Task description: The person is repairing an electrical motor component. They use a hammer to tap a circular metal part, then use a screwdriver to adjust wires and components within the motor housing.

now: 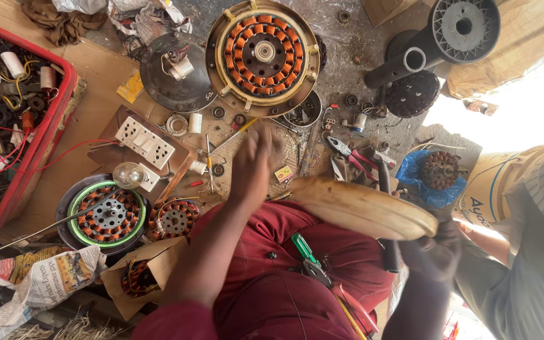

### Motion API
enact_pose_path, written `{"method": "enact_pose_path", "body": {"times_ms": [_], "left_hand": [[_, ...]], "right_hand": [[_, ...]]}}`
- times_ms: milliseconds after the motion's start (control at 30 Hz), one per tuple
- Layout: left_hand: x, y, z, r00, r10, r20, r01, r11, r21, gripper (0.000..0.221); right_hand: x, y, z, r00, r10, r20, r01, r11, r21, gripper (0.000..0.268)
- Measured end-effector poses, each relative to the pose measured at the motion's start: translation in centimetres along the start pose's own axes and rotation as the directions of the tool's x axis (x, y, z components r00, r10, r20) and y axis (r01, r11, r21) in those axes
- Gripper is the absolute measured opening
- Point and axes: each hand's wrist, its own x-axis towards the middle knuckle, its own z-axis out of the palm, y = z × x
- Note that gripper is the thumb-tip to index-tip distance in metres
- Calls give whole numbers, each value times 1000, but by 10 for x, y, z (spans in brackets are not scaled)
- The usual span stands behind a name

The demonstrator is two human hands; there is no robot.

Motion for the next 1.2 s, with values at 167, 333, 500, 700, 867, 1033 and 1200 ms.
{"method": "enact_pose_path", "body": {"times_ms": [167,333,500,700,867,1033,1200], "left_hand": [[-80,-15,-31,924,41,380,73,957,-282,60],[-104,-26,-61,976,-63,207,96,983,-154,54],[-105,-4,-84,989,-44,140,65,987,-149,54],[-27,82,-85,986,158,61,-156,987,-40,51],[69,146,-76,891,445,84,-398,681,614,23],[111,158,-65,979,192,-63,-115,787,606,28],[133,143,-71,974,208,-85,-82,680,729,34]], "right_hand": [[4,47,20,983,183,-12,-175,956,236,51],[12,86,42,922,381,-68,-371,921,121,30],[36,70,87,804,579,-133,-594,775,-217,32],[135,42,156,922,350,-164,-334,506,-795,31],[230,57,178,921,322,-218,-376,879,-292,35],[270,72,179,895,335,-296,-420,857,-298,34],[278,86,170,845,363,-393,-500,797,-339,33]]}}
